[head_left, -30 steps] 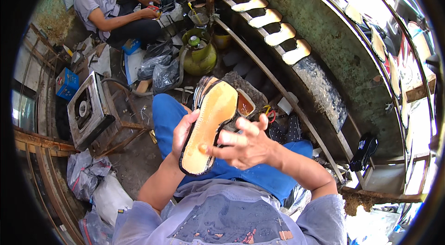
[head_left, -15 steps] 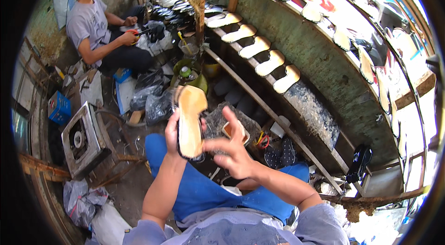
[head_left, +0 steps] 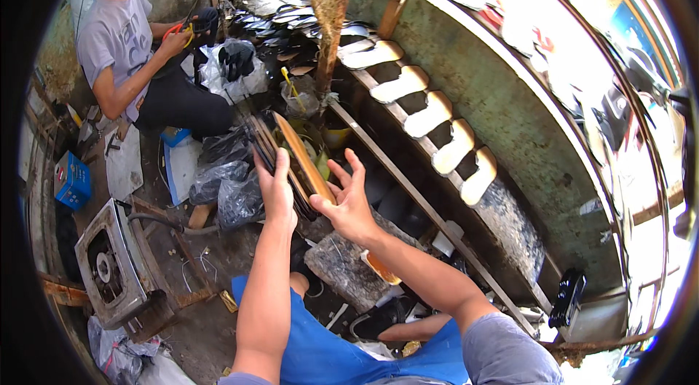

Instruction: The person applies adhesive to the bottom of a shoe sole with their fingers, then places the sole on a shelf. The person repeats this process with multiple soles.

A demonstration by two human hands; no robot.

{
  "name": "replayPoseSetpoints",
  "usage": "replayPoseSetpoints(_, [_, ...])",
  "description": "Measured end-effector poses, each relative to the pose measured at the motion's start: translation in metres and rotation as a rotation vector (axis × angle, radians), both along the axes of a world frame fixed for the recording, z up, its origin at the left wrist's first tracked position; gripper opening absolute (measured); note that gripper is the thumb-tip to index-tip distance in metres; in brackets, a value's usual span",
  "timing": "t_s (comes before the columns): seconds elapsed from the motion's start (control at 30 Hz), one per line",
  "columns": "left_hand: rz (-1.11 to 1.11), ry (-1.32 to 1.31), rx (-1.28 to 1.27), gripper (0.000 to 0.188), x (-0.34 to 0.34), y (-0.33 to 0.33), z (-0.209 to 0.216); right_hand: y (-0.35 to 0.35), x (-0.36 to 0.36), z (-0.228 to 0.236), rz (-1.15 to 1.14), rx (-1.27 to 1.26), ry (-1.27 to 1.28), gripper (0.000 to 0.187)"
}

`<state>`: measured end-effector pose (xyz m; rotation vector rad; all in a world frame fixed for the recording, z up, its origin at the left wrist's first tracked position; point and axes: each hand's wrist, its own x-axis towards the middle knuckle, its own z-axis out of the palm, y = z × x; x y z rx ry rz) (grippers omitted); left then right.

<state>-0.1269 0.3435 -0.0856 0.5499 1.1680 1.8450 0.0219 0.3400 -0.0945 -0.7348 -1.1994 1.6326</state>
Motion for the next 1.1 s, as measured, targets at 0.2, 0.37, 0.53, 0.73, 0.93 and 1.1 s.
replayPoseSetpoints(0.2, [0.161, -0.279, -0.053, 0.047, -0.033, 0.005, 0.004, 0.127, -0.021, -0.064, -0.627, 0.213, -0.653, 0.105])
replayPoseSetpoints(0.37, [0.028, -0.310, -0.125, 0.047, -0.025, 0.006, 0.012, 0.249, -0.048, -0.116, -0.973, 0.146, -0.745, 0.095])
replayPoseSetpoints(0.53, [-0.077, -0.279, -0.084, 0.046, -0.014, 0.008, 0.018, 0.292, -0.070, -0.125, -1.028, -0.003, -0.740, 0.102])
replayPoseSetpoints(0.73, [-0.106, -0.364, -0.086, 0.042, -0.017, 0.006, 0.017, 0.229, -0.058, -0.111, -0.738, 0.148, -0.758, 0.108])
replayPoseSetpoints(0.93, [-0.216, -0.425, -0.027, 0.052, -0.018, -0.012, 0.017, -0.015, 0.042, -0.113, -0.454, 0.333, -0.868, 0.061])
replayPoseSetpoints(1.1, [-0.437, -0.648, 0.142, 0.061, 0.002, -0.057, 0.022, -0.150, 0.168, -0.111, -0.356, 0.187, -1.181, 0.043])
